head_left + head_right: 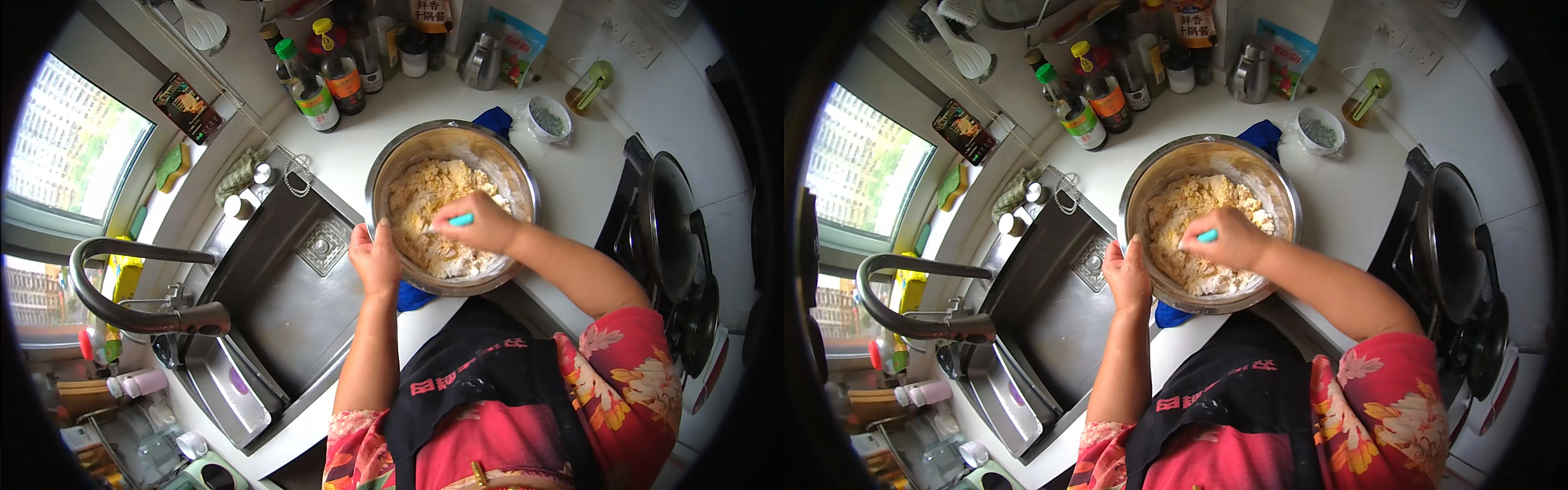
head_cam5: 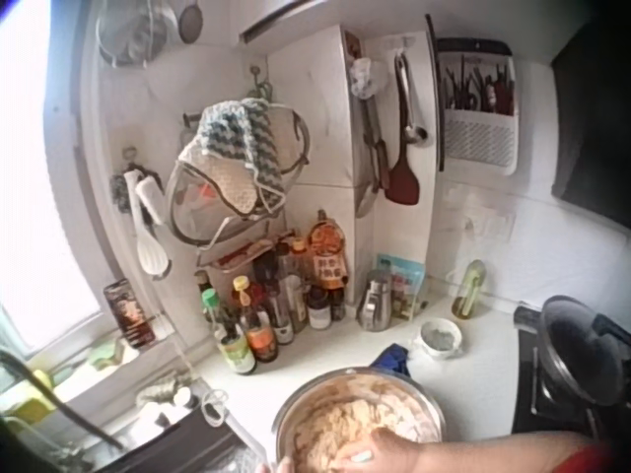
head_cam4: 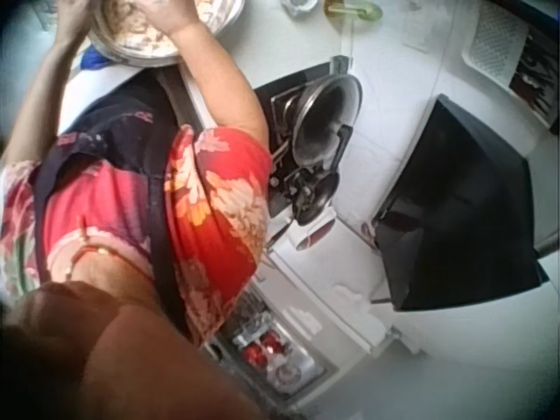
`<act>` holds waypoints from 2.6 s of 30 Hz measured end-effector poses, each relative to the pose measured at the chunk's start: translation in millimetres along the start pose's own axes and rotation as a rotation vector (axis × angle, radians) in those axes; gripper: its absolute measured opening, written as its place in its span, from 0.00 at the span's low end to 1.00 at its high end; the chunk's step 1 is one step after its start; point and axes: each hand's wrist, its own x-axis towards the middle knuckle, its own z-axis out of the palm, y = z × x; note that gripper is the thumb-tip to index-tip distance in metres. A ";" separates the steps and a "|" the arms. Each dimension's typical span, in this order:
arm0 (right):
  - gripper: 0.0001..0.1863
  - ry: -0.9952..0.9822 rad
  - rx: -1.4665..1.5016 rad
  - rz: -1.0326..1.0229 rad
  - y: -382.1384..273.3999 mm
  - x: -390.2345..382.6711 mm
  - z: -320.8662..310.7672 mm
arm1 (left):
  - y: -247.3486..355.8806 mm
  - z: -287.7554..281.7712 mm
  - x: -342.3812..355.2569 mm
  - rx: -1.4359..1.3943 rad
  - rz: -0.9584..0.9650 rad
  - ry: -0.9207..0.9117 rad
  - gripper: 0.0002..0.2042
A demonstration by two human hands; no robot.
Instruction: The person scoops flour from a plastic container into a metal bowl containing a yellow mixture, then mixes the contents with a spatula. The person continues stirring until the ingredients are combined into a dough-like consistency.
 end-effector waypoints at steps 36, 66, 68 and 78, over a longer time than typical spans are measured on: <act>0.08 -0.252 0.075 0.223 -19.7 -14.5 -76.5 | 1.2 -3.0 -7.5 0.059 -0.003 -0.029 0.07; 0.06 -0.287 -0.390 -0.055 -31.0 -64.1 -79.8 | 9.1 6.1 24.3 0.023 -0.047 0.041 0.10; 0.04 -0.281 -0.297 -0.059 -40.8 -70.3 -66.3 | 7.3 5.3 24.4 0.022 -0.045 0.036 0.09; 0.07 -0.027 -0.437 0.279 -26.5 -46.2 -109.1 | 11.5 4.4 25.9 0.071 -0.070 0.019 0.09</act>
